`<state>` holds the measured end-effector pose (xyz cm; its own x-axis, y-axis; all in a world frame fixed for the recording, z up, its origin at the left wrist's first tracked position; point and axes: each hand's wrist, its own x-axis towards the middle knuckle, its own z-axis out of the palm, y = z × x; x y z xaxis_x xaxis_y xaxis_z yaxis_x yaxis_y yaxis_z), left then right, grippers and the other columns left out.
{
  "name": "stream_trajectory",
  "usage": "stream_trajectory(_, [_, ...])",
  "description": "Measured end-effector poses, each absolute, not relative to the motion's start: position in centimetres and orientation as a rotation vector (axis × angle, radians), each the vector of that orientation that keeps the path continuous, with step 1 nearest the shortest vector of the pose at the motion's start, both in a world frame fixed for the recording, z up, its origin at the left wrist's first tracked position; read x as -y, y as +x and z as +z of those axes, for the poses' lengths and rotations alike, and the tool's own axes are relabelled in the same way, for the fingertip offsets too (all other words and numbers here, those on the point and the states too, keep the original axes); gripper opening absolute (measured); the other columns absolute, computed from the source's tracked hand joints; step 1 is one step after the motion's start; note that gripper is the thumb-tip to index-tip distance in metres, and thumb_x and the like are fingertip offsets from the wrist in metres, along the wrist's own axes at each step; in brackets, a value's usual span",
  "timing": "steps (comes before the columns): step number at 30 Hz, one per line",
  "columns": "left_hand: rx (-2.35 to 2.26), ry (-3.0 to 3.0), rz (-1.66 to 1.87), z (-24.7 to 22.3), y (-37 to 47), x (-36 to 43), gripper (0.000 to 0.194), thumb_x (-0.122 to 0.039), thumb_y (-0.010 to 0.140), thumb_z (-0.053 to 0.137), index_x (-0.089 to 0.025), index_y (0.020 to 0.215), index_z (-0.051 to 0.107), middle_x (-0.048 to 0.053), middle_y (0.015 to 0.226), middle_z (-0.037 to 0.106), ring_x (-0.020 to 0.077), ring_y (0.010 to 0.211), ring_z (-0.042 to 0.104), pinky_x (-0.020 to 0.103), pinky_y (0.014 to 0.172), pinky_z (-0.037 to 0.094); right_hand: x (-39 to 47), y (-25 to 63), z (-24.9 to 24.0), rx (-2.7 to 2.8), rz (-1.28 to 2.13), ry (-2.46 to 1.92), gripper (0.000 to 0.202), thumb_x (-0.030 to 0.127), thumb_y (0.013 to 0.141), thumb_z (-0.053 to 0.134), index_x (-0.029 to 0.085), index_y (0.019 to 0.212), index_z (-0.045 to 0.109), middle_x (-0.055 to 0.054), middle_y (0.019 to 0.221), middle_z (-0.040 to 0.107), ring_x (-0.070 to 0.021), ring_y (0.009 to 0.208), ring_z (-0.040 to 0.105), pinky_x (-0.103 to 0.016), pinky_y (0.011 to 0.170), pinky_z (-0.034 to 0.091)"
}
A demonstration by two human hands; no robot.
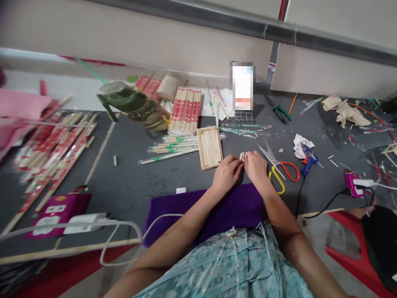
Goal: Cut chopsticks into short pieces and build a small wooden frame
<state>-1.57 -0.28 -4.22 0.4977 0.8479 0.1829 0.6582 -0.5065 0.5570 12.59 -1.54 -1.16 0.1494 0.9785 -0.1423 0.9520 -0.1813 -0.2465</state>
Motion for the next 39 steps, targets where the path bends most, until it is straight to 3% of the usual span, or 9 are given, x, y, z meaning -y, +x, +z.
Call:
stream_trajectory(7, [-1.175,2.364,0.685,-4.8,-2.4,1.0,0.026,-0.020,0.103,0.042,-0.015,0.109,0.067,0.011,0.105,0.065,0.0216,0.094,0.061,0.033,0.083,0.053,2.3,12.4,-2.0,1.917,0.380,-2.197,0.015,0.026,0.101,0.052,0.020,0.111,0.062,-0.007,0.103,0.068,-0.0196,0.088,0.064,-0.028,0.072,0.041])
stream_trajectory(14, [-1.253,2.393,0.592,-4.4,-2.5,0.9,0.022,-0.021,0.103,0.044,-0.017,0.106,0.066,0.009,0.101,0.061,0.0210,0.091,0.060,0.030,0.081,0.052,3.2,13.5,-2.1,1.874,0.453,-2.014,0.019,0.019,0.098,0.052,0.021,0.110,0.066,-0.007,0.101,0.068,-0.0204,0.090,0.066,-0.029,0.078,0.047])
stream_trajectory(20, [-1.255,2.409,0.523,-4.1,-2.6,0.9,0.025,-0.017,0.101,0.044,-0.020,0.115,0.065,0.010,0.107,0.062,0.0228,0.097,0.059,0.032,0.079,0.051,5.6,18.1,-0.6,1.671,0.359,-1.910,0.019,0.025,0.097,0.051,0.022,0.101,0.069,-0.008,0.096,0.071,-0.0221,0.091,0.066,-0.033,0.084,0.050])
stream_trajectory(28, [-1.318,2.449,0.394,-3.5,-2.7,0.9,0.028,-0.014,0.100,0.042,-0.017,0.117,0.065,0.012,0.110,0.062,0.0239,0.097,0.060,0.032,0.078,0.052,8.9,19.8,-0.1,1.720,0.403,-1.980,0.017,0.028,0.097,0.054,0.022,0.090,0.068,-0.006,0.088,0.070,-0.0209,0.080,0.064,-0.032,0.078,0.049])
stream_trajectory(34, [-1.323,2.478,0.377,-2.8,-2.5,1.2,0.026,-0.019,0.103,0.042,-0.017,0.115,0.065,0.012,0.109,0.062,0.0242,0.097,0.060,0.032,0.075,0.052,7.4,16.8,-0.7,1.828,0.457,-1.956,0.017,0.026,0.100,0.052,0.023,0.099,0.069,-0.006,0.094,0.069,-0.0200,0.085,0.065,-0.030,0.080,0.049])
stream_trajectory(39, [-1.290,2.536,0.400,-2.5,-2.0,0.9,0.025,-0.023,0.103,0.044,-0.018,0.114,0.066,0.012,0.108,0.061,0.0261,0.098,0.058,0.034,0.071,0.051,5.1,15.0,-1.3,2.015,0.474,-1.982,0.026,0.028,0.098,0.058,0.023,0.122,0.067,-0.009,0.106,0.066,-0.0235,0.096,0.063,-0.032,0.083,0.050])
